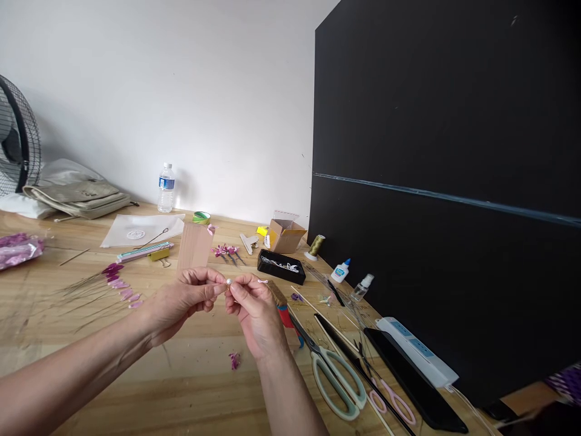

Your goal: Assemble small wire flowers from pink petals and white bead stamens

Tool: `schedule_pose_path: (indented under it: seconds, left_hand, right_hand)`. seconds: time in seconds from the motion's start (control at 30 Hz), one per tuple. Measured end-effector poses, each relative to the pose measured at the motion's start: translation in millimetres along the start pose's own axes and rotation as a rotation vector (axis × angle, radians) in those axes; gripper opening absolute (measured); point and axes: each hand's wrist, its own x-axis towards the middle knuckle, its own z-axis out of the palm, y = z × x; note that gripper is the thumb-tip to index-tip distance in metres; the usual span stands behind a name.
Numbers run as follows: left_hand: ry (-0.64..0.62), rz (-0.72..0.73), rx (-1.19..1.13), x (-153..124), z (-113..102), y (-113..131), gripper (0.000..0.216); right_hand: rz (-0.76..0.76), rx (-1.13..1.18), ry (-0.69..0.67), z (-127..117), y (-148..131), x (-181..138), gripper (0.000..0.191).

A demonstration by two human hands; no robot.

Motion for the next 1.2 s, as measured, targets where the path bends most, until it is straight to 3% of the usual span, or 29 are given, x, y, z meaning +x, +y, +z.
schedule_pose_path:
  seconds: [0.37,0.87,0.97,1.07,1.2]
  left_hand:
    - [-0.034,-0.099,-0.12,0,-2,-3,0.016]
    - [-0.016,-0.087,-0.162,-1,-1,-1,0.01]
    - [0.031,-0.011,-0.129,1,-3,2,0.011]
    - [0.097,0.16,-0.021,0,-5,5,0.013]
    - [0.144,0.332,0.373,-2,-5,8,0.007]
  right_hand:
    - [0.0,0.005,0.011,-1,4,2,0.018]
    - [-0.021,-0.015,0.085,1,1,0,0.019]
    - [-0.085,-0.071,0.126,2,0,0,0.016]
    - [-0.23,-0.217,0.168,5,0,-2,0.011]
    - [-0.376,-0.489,0.205,8,0,-6,0.011]
